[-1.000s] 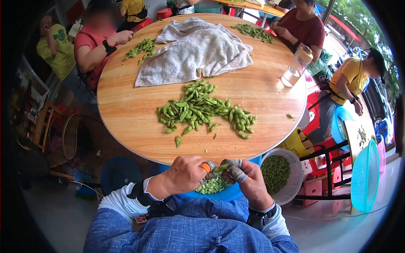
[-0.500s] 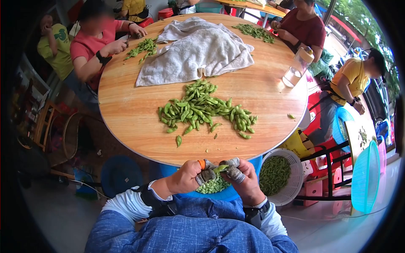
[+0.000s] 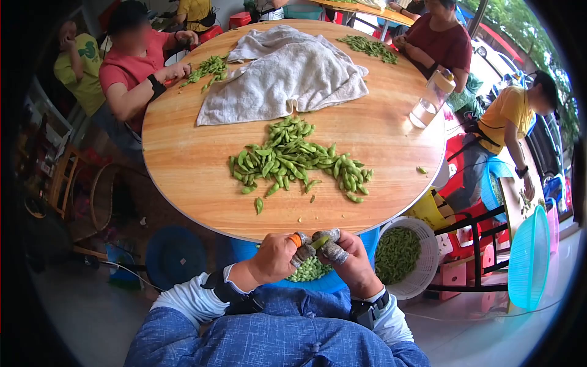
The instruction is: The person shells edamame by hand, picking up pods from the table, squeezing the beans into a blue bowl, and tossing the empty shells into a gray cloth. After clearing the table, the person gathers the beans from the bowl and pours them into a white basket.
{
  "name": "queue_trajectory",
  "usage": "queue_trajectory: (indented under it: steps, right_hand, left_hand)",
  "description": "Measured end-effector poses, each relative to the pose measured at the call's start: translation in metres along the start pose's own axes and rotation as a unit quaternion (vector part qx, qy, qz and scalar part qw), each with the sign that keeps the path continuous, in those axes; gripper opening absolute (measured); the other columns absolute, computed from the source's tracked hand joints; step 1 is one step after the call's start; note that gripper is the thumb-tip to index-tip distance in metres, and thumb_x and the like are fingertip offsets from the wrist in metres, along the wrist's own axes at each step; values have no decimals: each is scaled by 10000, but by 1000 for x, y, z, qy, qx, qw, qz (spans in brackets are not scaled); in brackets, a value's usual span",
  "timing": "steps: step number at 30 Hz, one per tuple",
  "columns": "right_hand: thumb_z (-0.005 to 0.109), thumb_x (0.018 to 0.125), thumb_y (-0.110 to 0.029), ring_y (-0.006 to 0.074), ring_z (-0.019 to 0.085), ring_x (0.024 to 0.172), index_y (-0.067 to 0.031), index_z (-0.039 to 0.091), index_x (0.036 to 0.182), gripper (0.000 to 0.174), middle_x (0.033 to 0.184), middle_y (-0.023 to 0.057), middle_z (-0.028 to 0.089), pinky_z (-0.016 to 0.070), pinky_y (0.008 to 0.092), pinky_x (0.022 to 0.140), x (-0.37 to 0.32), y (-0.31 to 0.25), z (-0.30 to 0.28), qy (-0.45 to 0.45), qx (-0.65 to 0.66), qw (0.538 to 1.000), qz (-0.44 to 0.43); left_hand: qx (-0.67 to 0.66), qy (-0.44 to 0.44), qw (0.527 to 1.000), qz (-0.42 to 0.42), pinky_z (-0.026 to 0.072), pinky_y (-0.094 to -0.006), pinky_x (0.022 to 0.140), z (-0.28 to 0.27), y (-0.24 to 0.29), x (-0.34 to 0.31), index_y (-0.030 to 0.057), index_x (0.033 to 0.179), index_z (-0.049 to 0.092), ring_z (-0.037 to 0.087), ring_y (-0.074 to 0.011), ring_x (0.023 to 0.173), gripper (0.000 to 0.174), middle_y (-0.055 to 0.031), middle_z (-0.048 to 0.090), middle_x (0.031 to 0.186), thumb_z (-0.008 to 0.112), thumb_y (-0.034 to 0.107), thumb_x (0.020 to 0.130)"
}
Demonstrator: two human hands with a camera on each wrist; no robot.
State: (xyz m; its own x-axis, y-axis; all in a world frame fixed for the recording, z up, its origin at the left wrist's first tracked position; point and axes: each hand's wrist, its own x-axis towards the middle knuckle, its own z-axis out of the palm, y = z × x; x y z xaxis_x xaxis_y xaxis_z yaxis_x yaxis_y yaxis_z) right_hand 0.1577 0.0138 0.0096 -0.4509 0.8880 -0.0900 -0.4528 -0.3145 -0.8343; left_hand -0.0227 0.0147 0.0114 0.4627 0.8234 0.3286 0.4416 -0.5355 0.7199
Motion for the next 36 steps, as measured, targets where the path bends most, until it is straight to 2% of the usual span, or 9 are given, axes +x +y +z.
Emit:
queue_trajectory:
  steps: [3, 12, 18, 21, 26, 30, 32, 35, 36]
  right_hand:
    - [581, 798, -138, 53, 473, 655, -5, 555, 931, 190, 794, -14, 564, 381, 188, 590, 0, -4, 5, 14, -23, 1000, 9]
    - [559, 808, -99, 87, 529, 793, 12, 547, 965, 192, 863, 24, 590, 412, 217, 719, 1, 9, 7, 24, -53, 993, -107]
    - [559, 809, -92, 91, 530, 814, 16, 542, 982, 205, 891, 27, 588, 411, 223, 749, -1, 0, 2, 26, -67, 997, -39]
    - [556, 809, -88, 88, 527, 813, 17, 541, 980, 201, 889, 21, 587, 410, 225, 750, 0, 3, 1, 9, -64, 998, -27]
    - [552, 802, -66, 111, 538, 781, 13, 552, 942, 162, 852, 31, 590, 423, 238, 700, 1, 11, 4, 20, -106, 988, -112]
    - [581, 752, -28, 144, 542, 691, 8, 559, 873, 129, 789, 61, 574, 426, 251, 606, 5, 3, -2, -27, -398, 884, -243]
    - [581, 731, -3, 186, 555, 686, -1, 562, 866, 136, 762, 88, 564, 429, 256, 599, 10, -10, 3, -67, -532, 772, -342]
    - [592, 703, 11, 241, 550, 658, -10, 567, 869, 170, 718, 108, 538, 434, 276, 585, 8, -13, 4, -77, -587, 721, -359]
    - [591, 715, 1, 221, 554, 669, -7, 566, 880, 168, 731, 95, 550, 437, 271, 598, 7, -12, 3, -57, -556, 771, -305]
  left_hand:
    - [110, 18, 992, 58, 430, -324, 551, -2, -1, 0, -19, 837, 549, 540, -307, 617, 173, -146, 555, 717, 568, 101, 713]
    - [-374, 5, 902, -215, 419, -319, 569, 7, -3, 1, 9, 877, 523, 533, -296, 608, 132, -146, 530, 676, 453, 112, 832]
    - [10, -28, 1000, -10, 425, -300, 607, -4, 2, 8, 1, 893, 542, 554, -215, 679, 128, -109, 559, 741, 492, 66, 796]
    - [-133, -7, 990, -54, 421, -274, 594, 4, -8, 4, -1, 899, 544, 545, -181, 666, 146, -80, 562, 747, 505, 105, 805]
    - [-410, 31, 874, -258, 389, -198, 535, 19, -12, -6, 30, 908, 550, 503, -99, 602, 180, -16, 544, 711, 463, 178, 852]
    - [-585, 32, 723, -366, 346, -181, 455, 14, -4, -3, 60, 874, 545, 457, -75, 535, 173, 4, 507, 651, 422, 181, 875]
    - [-596, 13, 723, -350, 314, -181, 426, 11, -7, -1, 59, 864, 536, 425, -60, 513, 171, 12, 491, 637, 420, 185, 878]
    - [-567, 24, 716, -408, 285, -170, 416, 6, 3, 6, 55, 876, 526, 396, -41, 496, 167, 17, 487, 635, 410, 175, 880]
    - [-548, 33, 711, -440, 278, -165, 418, 5, 7, 8, 54, 885, 524, 390, -36, 493, 165, 17, 489, 637, 406, 169, 880]
